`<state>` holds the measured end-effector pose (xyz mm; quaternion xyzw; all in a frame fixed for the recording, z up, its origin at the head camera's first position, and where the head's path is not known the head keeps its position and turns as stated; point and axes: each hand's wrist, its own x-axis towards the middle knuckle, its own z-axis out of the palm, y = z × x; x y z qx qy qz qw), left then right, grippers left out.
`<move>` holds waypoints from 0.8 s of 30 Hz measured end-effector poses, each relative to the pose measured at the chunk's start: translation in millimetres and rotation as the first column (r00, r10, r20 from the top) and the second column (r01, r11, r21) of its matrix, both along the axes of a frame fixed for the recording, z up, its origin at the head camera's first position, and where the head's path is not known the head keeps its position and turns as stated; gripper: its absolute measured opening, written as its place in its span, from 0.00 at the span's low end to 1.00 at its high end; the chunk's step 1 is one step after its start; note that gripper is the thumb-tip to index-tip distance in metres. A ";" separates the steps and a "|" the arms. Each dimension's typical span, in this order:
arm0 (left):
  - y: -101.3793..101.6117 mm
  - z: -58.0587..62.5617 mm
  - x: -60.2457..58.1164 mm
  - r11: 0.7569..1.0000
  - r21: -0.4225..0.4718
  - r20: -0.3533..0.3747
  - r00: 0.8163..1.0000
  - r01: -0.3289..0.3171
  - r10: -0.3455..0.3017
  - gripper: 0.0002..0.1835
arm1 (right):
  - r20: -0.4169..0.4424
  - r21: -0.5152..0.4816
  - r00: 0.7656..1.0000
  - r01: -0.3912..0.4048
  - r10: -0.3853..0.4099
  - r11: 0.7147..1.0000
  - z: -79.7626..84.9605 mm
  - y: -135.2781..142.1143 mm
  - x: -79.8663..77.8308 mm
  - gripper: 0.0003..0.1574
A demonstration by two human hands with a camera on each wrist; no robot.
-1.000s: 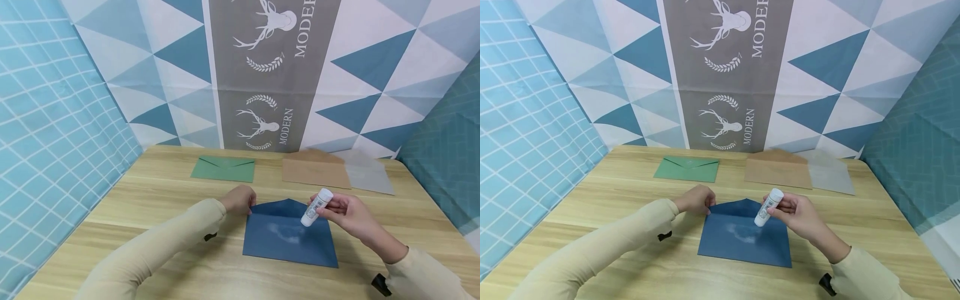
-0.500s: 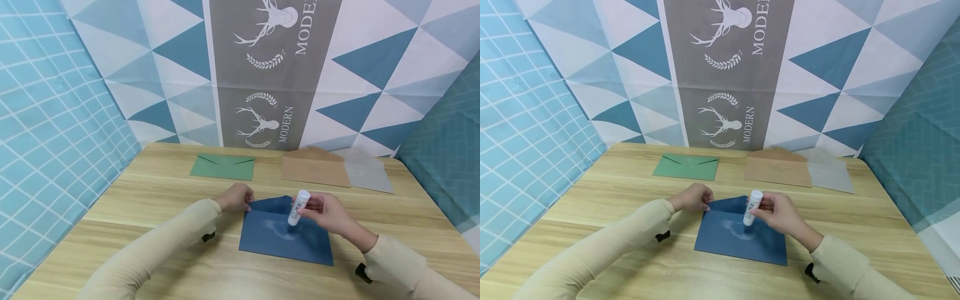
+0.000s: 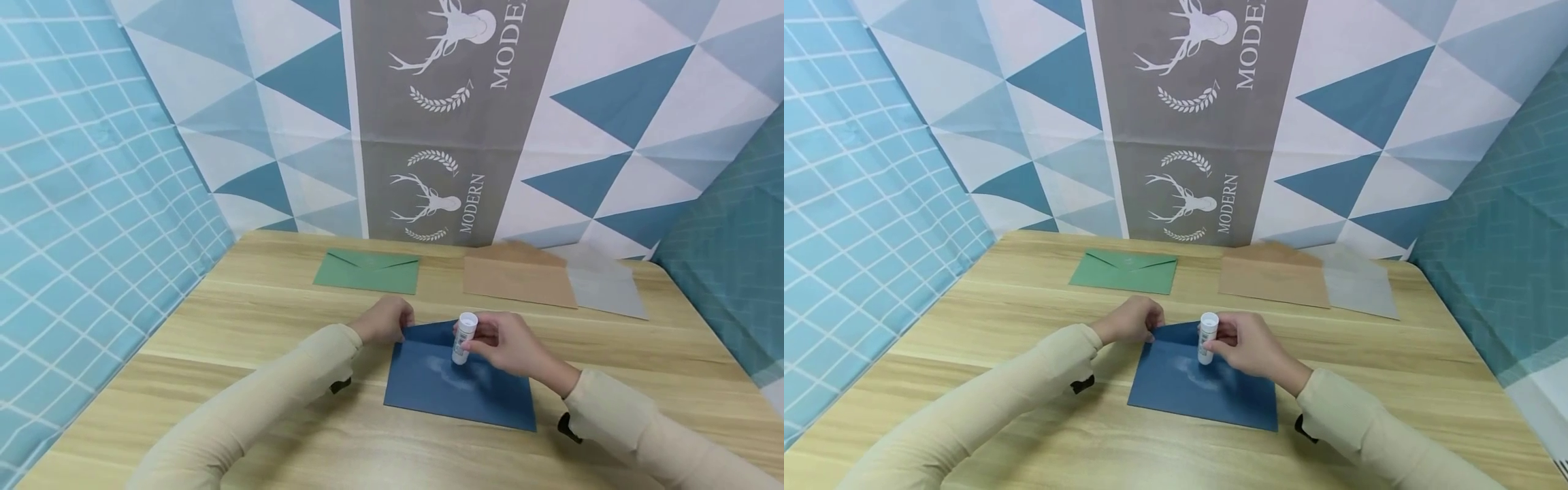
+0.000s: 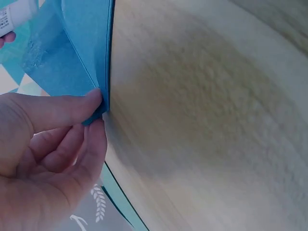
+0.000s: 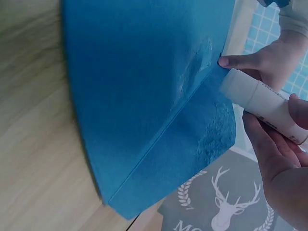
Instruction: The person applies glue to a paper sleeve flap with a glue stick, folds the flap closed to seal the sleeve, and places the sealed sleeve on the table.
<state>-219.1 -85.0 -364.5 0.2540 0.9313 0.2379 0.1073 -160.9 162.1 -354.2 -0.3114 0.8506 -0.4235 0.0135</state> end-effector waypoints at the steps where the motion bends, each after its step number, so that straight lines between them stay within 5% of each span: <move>1: 0.6 -0.2 -0.5 1.000 0.008 0.008 1.000 0.000 0.000 0.11 | 0.007 -0.006 1.000 -0.009 0.009 1.000 -0.2 -1.2 -0.7 0.16; 10: 0.3 -0.3 -4.2 0.999 -0.036 0.033 0.999 0.010 -0.008 0.10 | 0.093 -0.027 0.989 -0.113 0.115 0.993 -4.9 -7.3 -5.5 0.16; 18: -1.6 -0.7 -5.7 0.999 -0.053 0.038 0.999 -0.006 0.008 0.10 | 0.041 0.031 0.960 -0.277 0.276 0.960 -9.1 -14.2 -14.3 0.16; 24: 2.4 1.8 -5.7 0.998 -0.064 0.016 1.000 0.002 -0.001 0.11 | 0.034 0.117 0.944 -0.329 0.328 0.937 -10.2 -12.8 -20.8 0.16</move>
